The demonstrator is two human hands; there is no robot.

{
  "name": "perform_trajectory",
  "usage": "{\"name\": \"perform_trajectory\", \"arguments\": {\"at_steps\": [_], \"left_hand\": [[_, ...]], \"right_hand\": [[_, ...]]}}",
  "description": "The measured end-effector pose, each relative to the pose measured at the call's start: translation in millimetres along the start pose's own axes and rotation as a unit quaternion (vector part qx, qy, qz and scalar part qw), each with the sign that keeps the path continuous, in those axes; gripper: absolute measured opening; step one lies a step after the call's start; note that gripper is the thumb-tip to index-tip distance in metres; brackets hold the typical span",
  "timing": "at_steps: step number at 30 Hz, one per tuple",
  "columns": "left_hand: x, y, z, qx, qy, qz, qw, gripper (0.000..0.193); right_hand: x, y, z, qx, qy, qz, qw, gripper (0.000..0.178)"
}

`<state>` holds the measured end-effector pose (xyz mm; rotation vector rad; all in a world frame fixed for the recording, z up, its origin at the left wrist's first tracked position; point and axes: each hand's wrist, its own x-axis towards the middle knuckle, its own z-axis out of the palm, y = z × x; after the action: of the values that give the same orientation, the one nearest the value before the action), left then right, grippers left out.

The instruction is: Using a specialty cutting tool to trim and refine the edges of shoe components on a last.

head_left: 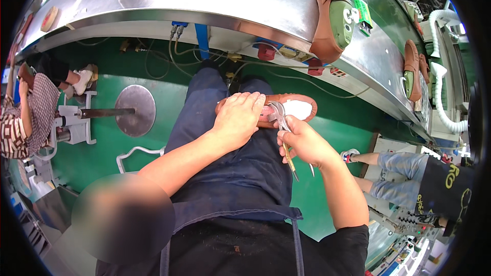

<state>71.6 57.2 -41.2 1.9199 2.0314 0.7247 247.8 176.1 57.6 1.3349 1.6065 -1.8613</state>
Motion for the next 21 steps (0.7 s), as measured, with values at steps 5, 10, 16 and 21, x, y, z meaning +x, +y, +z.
{"name": "perform_trajectory", "arguments": {"at_steps": [5,10,16,21], "left_hand": [[-8.8,-11.6,-32.5,-0.022,-0.039,-0.059,0.997,0.095],[-27.8,-62.9,-23.2,-0.327,-0.037,-0.15,0.932,0.104],[-28.7,-56.7,-18.1,-0.312,-0.014,-0.134,0.94,0.101],[-27.3,-53.9,-26.1,-0.256,-0.005,-0.108,0.961,0.09]], "right_hand": [[-0.6,3.8,-1.5,-0.035,0.011,-0.005,0.999,0.027],[2.2,16.3,0.5,0.045,-0.032,-0.04,0.998,0.038],[22.9,4.7,33.6,0.093,-0.099,-0.068,0.988,0.042],[39.3,-11.7,33.1,0.13,-0.117,-0.01,0.985,0.039]]}}
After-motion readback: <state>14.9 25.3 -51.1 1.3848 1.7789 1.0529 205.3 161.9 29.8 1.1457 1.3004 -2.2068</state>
